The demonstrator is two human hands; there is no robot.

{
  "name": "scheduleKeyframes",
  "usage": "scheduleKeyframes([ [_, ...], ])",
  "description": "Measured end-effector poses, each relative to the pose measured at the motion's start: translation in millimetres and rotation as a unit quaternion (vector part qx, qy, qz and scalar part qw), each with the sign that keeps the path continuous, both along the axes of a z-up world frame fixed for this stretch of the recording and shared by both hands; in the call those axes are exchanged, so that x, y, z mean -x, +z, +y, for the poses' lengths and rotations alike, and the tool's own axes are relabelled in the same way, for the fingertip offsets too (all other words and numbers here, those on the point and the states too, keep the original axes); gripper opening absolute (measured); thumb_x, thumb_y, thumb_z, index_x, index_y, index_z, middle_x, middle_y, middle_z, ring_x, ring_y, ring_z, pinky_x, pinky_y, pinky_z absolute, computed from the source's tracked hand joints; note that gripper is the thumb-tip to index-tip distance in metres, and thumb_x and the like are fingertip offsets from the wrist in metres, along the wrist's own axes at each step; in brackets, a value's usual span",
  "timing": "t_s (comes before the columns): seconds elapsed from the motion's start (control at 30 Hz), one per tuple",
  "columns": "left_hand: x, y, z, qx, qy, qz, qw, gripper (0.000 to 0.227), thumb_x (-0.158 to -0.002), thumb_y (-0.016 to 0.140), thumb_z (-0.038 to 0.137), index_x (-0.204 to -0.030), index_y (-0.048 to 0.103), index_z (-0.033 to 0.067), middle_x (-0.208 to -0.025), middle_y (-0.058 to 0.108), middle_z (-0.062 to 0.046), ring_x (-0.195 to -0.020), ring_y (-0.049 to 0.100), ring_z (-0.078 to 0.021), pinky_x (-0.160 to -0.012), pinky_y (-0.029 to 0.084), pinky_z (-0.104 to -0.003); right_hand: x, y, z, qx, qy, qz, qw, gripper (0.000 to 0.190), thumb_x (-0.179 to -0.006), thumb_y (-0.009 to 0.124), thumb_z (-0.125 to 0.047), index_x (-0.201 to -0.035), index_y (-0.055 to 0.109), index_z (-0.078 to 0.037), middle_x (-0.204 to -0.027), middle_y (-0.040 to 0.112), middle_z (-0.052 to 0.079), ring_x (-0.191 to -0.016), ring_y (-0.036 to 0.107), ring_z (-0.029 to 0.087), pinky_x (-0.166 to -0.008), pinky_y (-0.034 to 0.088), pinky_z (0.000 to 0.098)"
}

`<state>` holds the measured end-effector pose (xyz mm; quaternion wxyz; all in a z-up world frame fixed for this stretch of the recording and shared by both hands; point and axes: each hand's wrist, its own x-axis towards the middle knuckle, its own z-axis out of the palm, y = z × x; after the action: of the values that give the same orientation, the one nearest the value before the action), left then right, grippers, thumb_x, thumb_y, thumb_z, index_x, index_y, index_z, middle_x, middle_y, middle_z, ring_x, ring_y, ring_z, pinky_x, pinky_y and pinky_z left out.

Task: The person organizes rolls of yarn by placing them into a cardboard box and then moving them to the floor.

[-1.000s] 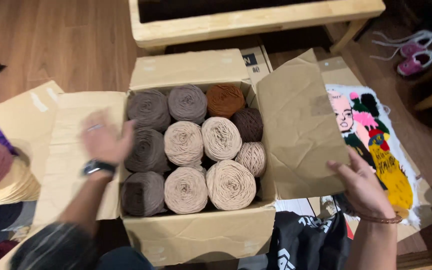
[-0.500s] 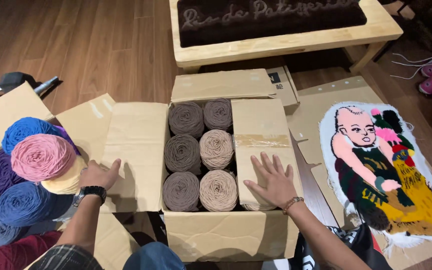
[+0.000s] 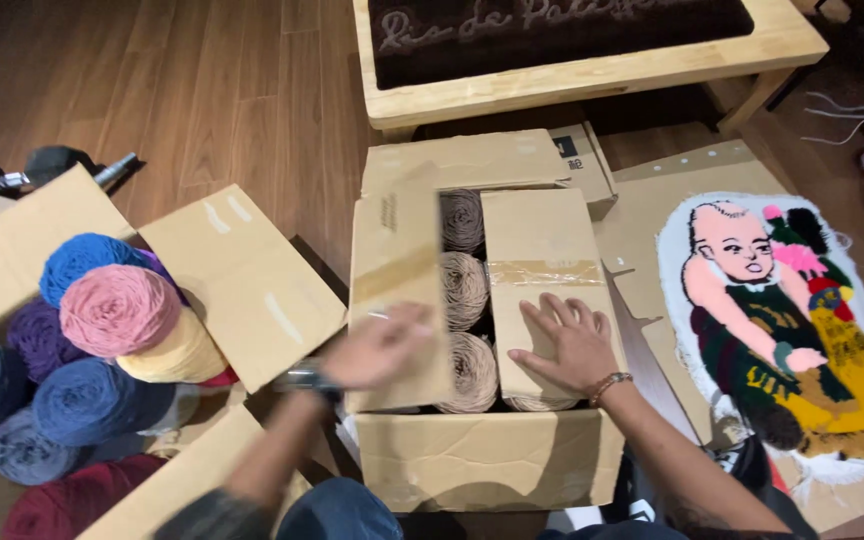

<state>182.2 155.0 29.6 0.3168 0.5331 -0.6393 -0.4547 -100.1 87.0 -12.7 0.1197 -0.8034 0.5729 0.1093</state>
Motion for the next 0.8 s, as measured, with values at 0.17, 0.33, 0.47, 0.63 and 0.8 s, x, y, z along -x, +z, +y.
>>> scheduleKeyframes([
  [0.17, 101, -50, -19, 0.070, 0.005, -0.336, 0.939, 0.082, -0.073, 0.041, 0.069, -0.142, 0.024, 0.0284, -0.148, 0.019, -0.014, -0.128, 0.014, -0.0551, -0.098, 0.010, -0.070, 7, -6, -18, 0.015, 0.011, -0.028, 0.999, 0.052, -0.078, 0.048, -0.061, -0.128, 0.040, -0.050, -0.134, 0.035, -0.012, -0.128, 0.031, 0.025, -0.105, 0.022, 0.0541],
  [0.33, 122, -29, -16, -0.027, -0.028, -0.385, 0.922, 0.081, -0.073, 0.034, 0.067, -0.144, 0.013, 0.0331, -0.152, -0.001, -0.011, -0.130, 0.000, -0.0569, -0.100, 0.000, -0.069, 16, -14, -49, -0.019, 0.048, -0.068, 0.996, 0.042, -0.077, 0.052, -0.057, -0.118, 0.052, -0.045, -0.128, 0.041, -0.012, -0.127, 0.033, 0.027, -0.104, 0.023, 0.0541],
  [0.47, 126, -33, -23, -0.058, -0.052, -0.419, 0.905, 0.081, -0.073, 0.027, 0.070, -0.144, 0.009, 0.0352, -0.153, -0.005, -0.008, -0.131, -0.005, -0.0558, -0.101, -0.004, -0.069, 11, 9, -93, -0.040, 0.017, -0.150, 0.988, 0.036, -0.081, 0.053, -0.043, -0.113, 0.061, -0.030, -0.126, 0.050, -0.003, -0.123, 0.042, 0.030, -0.101, 0.030, 0.0538],
  [0.63, 129, -122, -27, 0.192, 0.090, -0.471, 0.856, 0.090, -0.068, 0.026, 0.082, -0.141, 0.017, 0.0318, -0.150, 0.006, -0.010, -0.129, -0.007, -0.0577, -0.095, -0.003, -0.074, -4, 27, -170, 0.018, -0.237, -0.342, 0.909, 0.060, -0.083, 0.052, -0.033, -0.134, 0.032, -0.008, -0.134, 0.033, 0.013, -0.123, 0.036, 0.028, -0.102, 0.032, 0.0445],
  [0.8, 132, -144, -31, 0.348, 0.202, -0.520, 0.753, 0.098, -0.062, 0.027, 0.092, -0.141, 0.018, 0.0343, -0.151, 0.008, -0.010, -0.134, -0.002, -0.0551, -0.100, 0.000, -0.070, -2, 7, -255, -0.057, -0.316, -0.510, 0.798, 0.066, -0.084, 0.050, -0.045, -0.127, 0.040, 0.005, -0.123, 0.050, 0.019, -0.116, 0.048, 0.027, -0.098, 0.039, 0.0379],
])
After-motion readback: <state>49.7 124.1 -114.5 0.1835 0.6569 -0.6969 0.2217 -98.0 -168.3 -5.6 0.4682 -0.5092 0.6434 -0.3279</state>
